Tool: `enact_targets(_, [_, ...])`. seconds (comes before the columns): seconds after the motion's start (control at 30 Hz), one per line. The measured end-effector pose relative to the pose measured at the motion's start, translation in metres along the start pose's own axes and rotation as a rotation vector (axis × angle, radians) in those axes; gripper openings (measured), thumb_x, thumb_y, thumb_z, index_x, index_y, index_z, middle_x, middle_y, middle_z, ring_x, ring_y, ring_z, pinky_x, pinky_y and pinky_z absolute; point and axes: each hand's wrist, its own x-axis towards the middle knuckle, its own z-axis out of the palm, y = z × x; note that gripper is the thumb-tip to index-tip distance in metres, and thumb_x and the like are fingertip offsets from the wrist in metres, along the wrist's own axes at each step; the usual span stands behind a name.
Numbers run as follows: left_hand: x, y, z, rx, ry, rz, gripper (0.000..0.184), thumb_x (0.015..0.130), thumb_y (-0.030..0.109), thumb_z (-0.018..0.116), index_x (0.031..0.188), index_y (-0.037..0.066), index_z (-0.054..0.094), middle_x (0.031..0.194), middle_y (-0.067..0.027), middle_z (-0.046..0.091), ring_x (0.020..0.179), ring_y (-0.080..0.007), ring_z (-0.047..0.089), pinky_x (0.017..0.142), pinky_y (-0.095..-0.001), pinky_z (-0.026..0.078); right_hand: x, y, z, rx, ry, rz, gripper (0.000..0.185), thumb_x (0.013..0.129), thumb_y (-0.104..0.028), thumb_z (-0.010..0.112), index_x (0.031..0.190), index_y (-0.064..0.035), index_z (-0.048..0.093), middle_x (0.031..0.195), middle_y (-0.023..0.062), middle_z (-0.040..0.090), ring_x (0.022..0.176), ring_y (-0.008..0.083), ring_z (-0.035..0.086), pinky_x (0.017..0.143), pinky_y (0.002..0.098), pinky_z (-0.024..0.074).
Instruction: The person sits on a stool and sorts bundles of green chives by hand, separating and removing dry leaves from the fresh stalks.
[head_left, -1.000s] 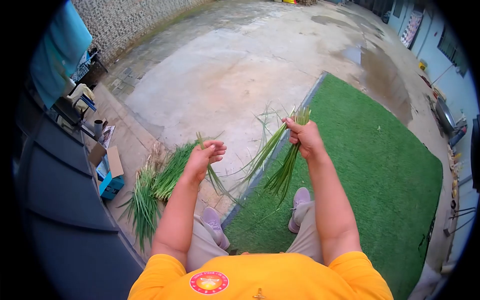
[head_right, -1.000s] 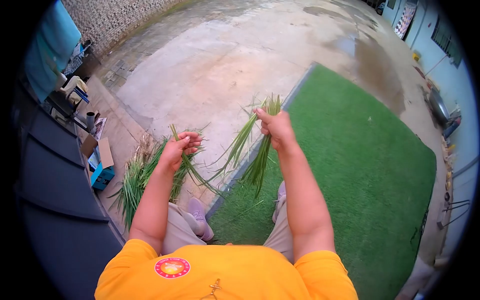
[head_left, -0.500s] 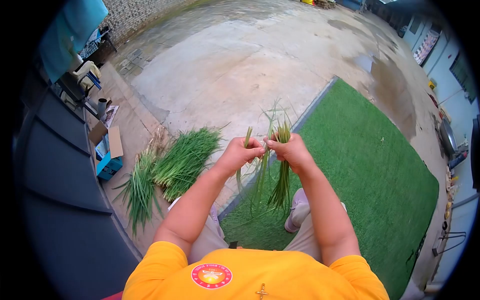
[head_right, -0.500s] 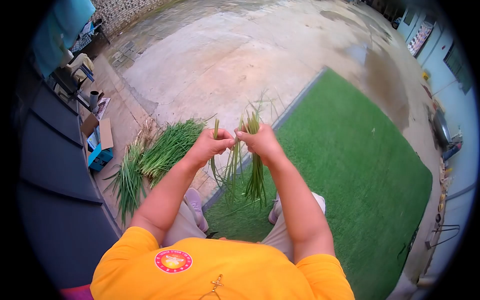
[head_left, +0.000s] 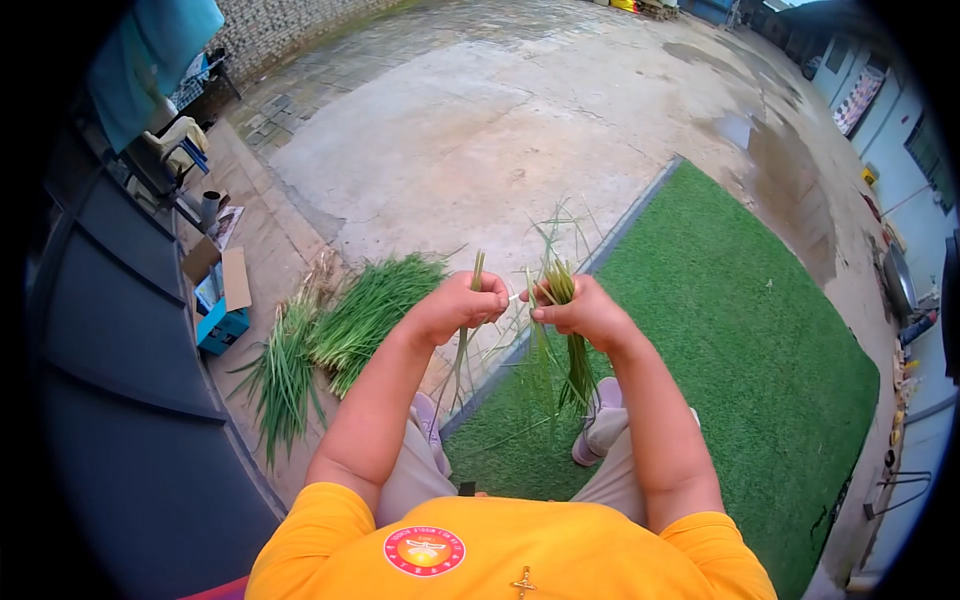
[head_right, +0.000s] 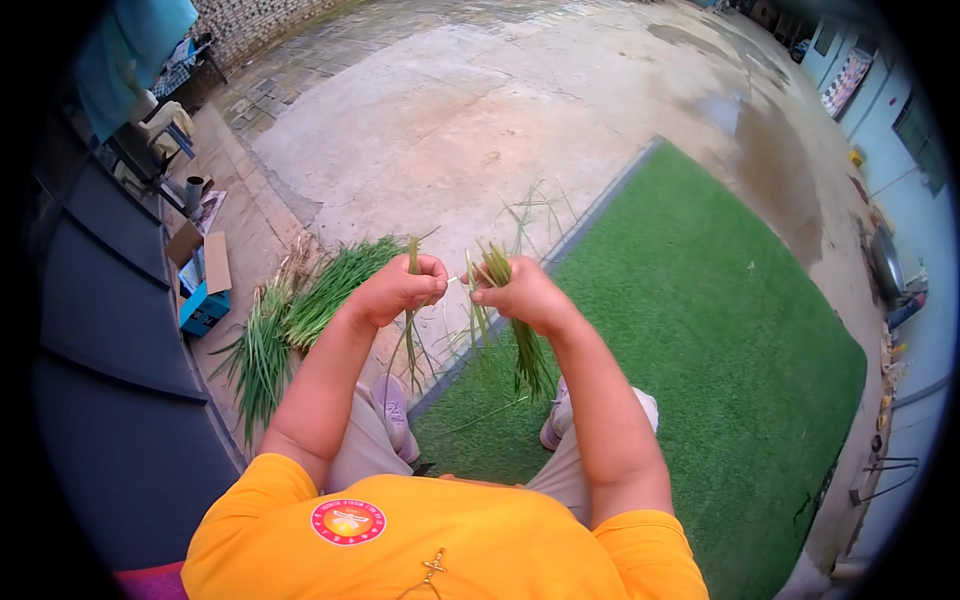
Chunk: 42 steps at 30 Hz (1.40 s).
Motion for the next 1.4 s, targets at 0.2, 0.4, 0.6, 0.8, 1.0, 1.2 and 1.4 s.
enact_targets(0.2, [-0.008, 0.003, -0.020, -0.154, 0.081, 0.085, 0.009, 0.076, 0.013, 0.060, 0.079, 0.005, 0.055, 0.066, 0.0000, 0.052, 0.050, -0.0026, 0.037, 0.043, -0.0168, 0.026, 0.002, 0.003, 0.000, 0.028, -0.031, 0.042, 0.020, 0.072, -0.005, 0.065, 0.091, -0.0036, 0.061, 0.070, -0.0042, 0.050, 0.056, 0.0044, 0.042, 0.046, 0.0199, 0.0317])
enact_targets(0.4, [0.007, -0.001, -0.029, -0.001, 0.762, 0.530, 0.038, 0.078, 0.006, 0.059, 0.114, -0.003, 0.051, 0.098, -0.0084, 0.060, 0.061, -0.0057, 0.044, 0.056, -0.0197, 0.039, 0.006, 0.002, -0.007, 0.183, 0.108, -0.012, 0.014, 0.072, -0.006, 0.066, 0.083, -0.0049, 0.057, 0.071, -0.0012, 0.053, 0.054, 0.0052, 0.040, 0.046, 0.0201, 0.0313])
enact_targets(0.6, [0.008, -0.012, 0.023, 0.113, 0.167, 0.160, 0.031, 0.077, 0.018, 0.064, 0.103, 0.000, 0.058, 0.079, -0.0020, 0.060, 0.056, -0.0043, 0.044, 0.050, -0.0198, 0.037, 0.009, 0.004, -0.006, 0.339, 0.165, -0.058, 0.014, 0.073, -0.008, 0.066, 0.083, -0.0038, 0.057, 0.063, -0.0020, 0.048, 0.048, 0.0059, 0.037, 0.043, 0.0209, 0.0295])
enact_targets(0.8, [0.016, -0.018, 0.031, 0.088, 0.042, 0.040, 0.014, 0.081, 0.016, 0.059, 0.089, 0.004, 0.060, 0.069, 0.0015, 0.058, 0.051, -0.0015, 0.040, 0.045, -0.0163, 0.030, 0.010, 0.004, -0.009, 0.487, 0.247, -0.077, 0.011, 0.079, -0.010, 0.062, 0.083, -0.0018, 0.057, 0.061, -0.0035, 0.045, 0.046, 0.0043, 0.034, 0.042, 0.0200, 0.0273])
enact_targets(1.0, [0.011, -0.009, 0.009, 0.134, -0.061, -0.155, 0.011, 0.082, 0.014, 0.055, 0.085, 0.004, 0.061, 0.063, 0.0019, 0.055, 0.048, -0.0021, 0.036, 0.043, -0.0168, 0.027, 0.005, 0.003, -0.048, 0.546, 0.526, -0.189, 0.011, 0.081, -0.008, 0.059, 0.086, 0.0016, 0.056, 0.063, -0.0009, 0.047, 0.046, 0.0043, 0.032, 0.040, 0.0195, 0.0270])
enact_targets(1.2, [0.002, -0.010, -0.005, 0.174, -0.082, -0.164, 0.015, 0.083, 0.012, 0.055, 0.090, 0.001, 0.062, 0.063, 0.0020, 0.054, 0.051, -0.0022, 0.038, 0.044, -0.0179, 0.028, -0.007, 0.017, -0.108, 0.694, 0.772, -0.300, 0.013, 0.082, -0.010, 0.058, 0.086, 0.0026, 0.055, 0.067, 0.0032, 0.051, 0.046, 0.0051, 0.033, 0.040, 0.0195, 0.0284])
enact_targets(1.4, [-0.005, -0.015, -0.024, 0.238, -0.017, -0.153, 0.016, 0.083, 0.012, 0.053, 0.090, 0.001, 0.063, 0.058, 0.0030, 0.052, 0.047, -0.0019, 0.038, 0.043, -0.0170, 0.028, -0.024, 0.030, -0.144, 0.747, 0.883, -0.376, 0.011, 0.084, -0.008, 0.055, 0.088, 0.0021, 0.053, 0.071, 0.0061, 0.053, 0.047, 0.0057, 0.034, 0.040, 0.0198, 0.0290])
